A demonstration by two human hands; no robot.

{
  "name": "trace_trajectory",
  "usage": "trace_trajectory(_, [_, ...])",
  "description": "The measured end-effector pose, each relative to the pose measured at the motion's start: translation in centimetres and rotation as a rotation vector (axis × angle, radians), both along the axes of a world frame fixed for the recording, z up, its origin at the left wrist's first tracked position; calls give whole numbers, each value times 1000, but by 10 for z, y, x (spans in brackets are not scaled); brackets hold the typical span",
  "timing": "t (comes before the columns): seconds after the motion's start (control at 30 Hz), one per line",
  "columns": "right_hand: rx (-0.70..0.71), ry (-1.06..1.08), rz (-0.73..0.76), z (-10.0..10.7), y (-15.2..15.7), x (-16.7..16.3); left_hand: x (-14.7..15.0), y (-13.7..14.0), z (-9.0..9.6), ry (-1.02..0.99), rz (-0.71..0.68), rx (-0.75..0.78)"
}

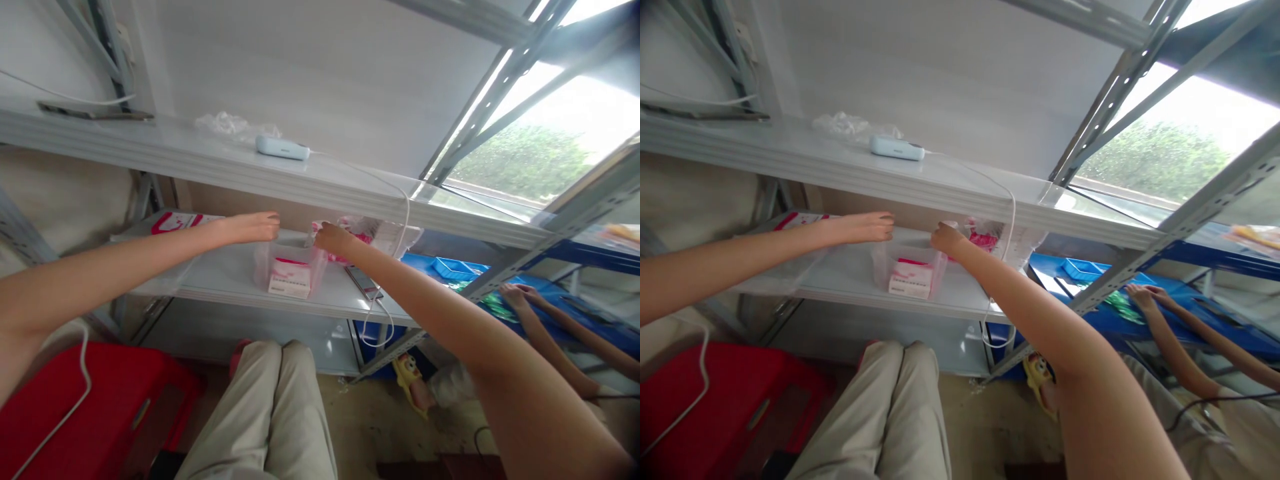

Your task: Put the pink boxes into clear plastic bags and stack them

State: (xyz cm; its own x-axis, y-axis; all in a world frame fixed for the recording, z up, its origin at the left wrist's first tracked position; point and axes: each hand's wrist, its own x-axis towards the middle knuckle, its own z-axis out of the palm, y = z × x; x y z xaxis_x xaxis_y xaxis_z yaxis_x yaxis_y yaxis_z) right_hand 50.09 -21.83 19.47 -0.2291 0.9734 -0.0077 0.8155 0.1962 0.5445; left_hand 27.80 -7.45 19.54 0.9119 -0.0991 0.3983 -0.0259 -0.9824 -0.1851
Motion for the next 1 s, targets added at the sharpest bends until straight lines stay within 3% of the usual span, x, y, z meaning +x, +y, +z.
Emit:
trace_trajectory(0.1, [-10,-26,29,13,-3,-5,8,-11,14,107,-118,217])
trace_trajectory(0.2, [74,67,37,21,-2,-7,15,-17,18,44,-104,226])
trace_trajectory(0.3, [121,374,39,12,-2,-5,19,-13,9,30,-94,24])
trace_trajectory(0.4, [182,741,-4,-17,-12,-1,10,-6,-16,-29,-64,-333])
trace_trajectory(0.53, [294,1223,-144,-75,-31,7,-14,-8,-75,-304,28,-907])
trace_trajectory(0.6, [306,1333,-216,-102,-30,8,-19,-15,-107,-373,108,-1089])
trace_trajectory(0.67, [363,1353,-229,-121,-20,4,-13,-24,-131,-421,155,-1167])
trace_trajectory(0.73, [440,1341,-201,-130,-3,-6,0,-32,-143,-491,166,-1157])
trace_trajectory(0.83, [509,1451,-147,-135,21,-25,25,-42,-139,-523,123,-1076])
trace_trajectory(1.0, [693,1766,-333,-142,43,-45,63,-56,-129,-614,251,-1119])
